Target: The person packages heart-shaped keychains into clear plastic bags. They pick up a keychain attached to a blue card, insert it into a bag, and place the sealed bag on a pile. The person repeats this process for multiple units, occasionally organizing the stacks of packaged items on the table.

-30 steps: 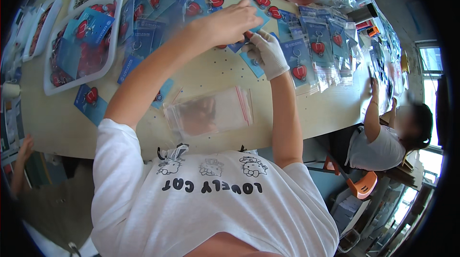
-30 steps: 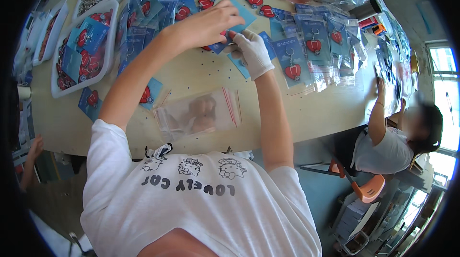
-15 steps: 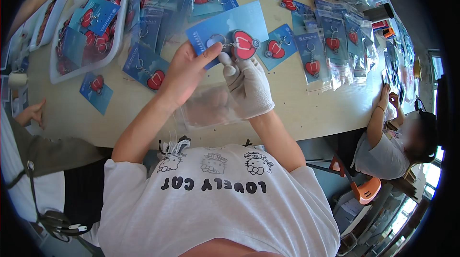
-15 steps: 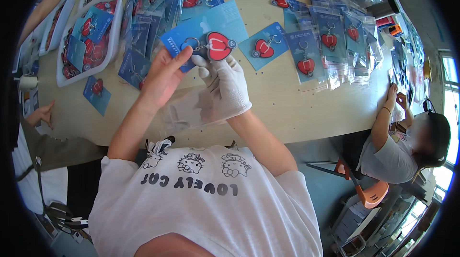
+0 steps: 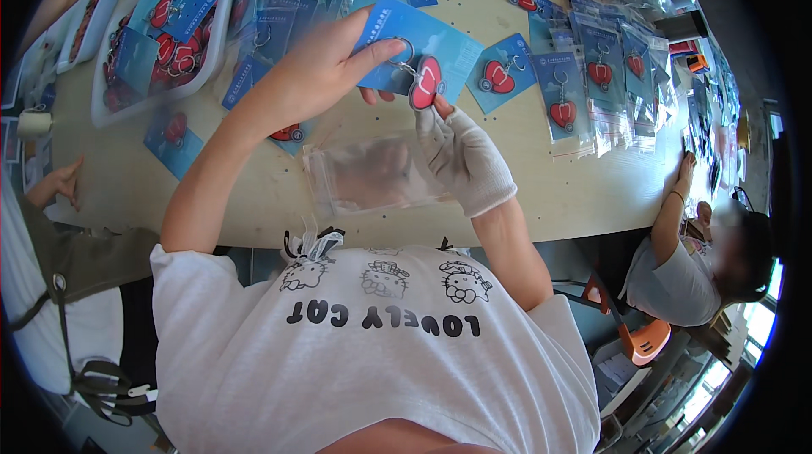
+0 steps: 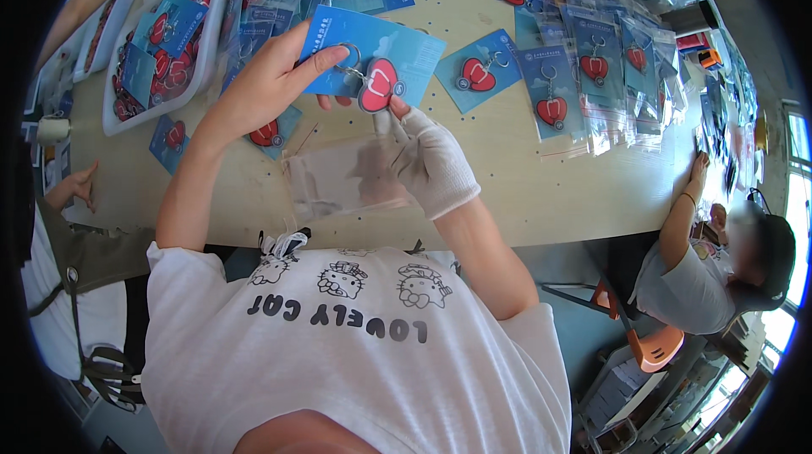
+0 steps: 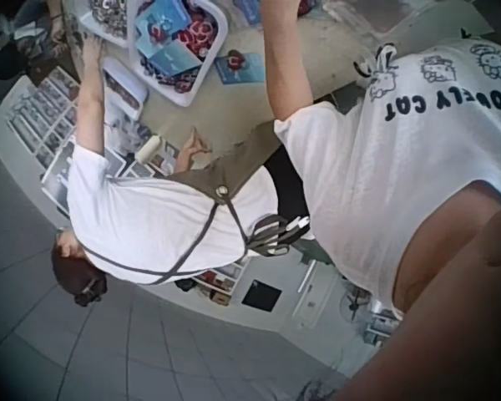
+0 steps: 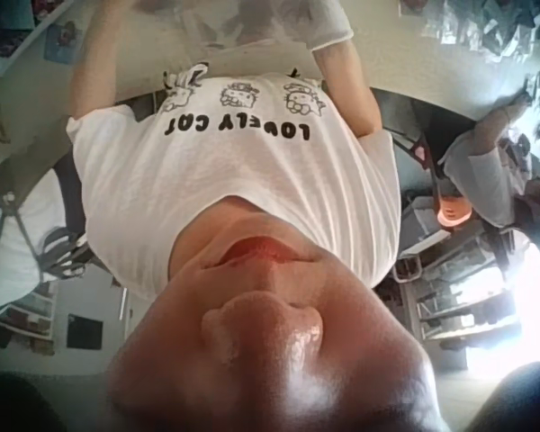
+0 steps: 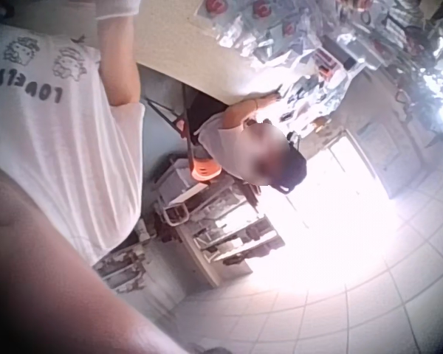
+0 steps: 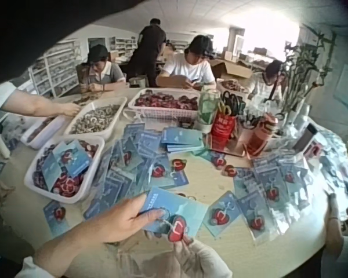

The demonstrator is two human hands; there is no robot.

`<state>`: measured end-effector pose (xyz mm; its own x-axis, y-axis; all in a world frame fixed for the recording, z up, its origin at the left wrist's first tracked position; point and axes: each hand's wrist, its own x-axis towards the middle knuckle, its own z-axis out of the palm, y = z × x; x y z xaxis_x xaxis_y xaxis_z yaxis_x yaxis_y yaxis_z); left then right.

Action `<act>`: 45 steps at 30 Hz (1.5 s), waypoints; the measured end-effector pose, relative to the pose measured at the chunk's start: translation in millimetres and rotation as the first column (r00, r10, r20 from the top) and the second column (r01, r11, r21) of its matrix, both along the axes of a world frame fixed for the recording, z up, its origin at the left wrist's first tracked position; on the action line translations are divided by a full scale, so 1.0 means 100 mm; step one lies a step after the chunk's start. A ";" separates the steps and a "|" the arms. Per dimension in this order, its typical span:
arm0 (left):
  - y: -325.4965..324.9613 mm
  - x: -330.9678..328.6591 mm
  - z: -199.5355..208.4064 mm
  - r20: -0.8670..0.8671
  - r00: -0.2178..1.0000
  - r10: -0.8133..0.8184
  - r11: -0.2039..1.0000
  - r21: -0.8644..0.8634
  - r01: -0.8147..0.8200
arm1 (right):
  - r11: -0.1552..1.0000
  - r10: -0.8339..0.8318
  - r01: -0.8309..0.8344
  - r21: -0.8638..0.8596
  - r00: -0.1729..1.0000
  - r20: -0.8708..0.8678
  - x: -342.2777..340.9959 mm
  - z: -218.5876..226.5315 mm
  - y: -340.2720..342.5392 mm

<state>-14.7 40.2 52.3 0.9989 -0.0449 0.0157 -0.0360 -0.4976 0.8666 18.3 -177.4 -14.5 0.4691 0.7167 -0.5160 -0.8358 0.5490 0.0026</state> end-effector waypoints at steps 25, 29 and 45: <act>0.08 0.13 0.27 -0.190 0.952 -0.239 0.884 -0.449 0.132 | 0.450 0.649 0.857 0.252 -0.508 0.567 0.11 0.30 -0.16; 0.10 0.14 0.34 -0.230 0.933 -0.278 0.879 -0.453 0.150 | 0.441 0.591 0.852 0.282 -0.512 0.624 0.13 0.23 -0.18; 0.17 0.19 0.30 -0.247 0.940 -0.235 0.910 -0.395 0.123 | 0.510 0.519 0.856 -0.083 -0.229 0.824 -0.04 0.42 -0.14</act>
<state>4.4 57.5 81.8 0.9385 -0.2699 -0.2155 0.1803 -0.1490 0.9722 14.7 -191.4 27.7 0.7452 0.2547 0.6163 0.6602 -0.1517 -0.7356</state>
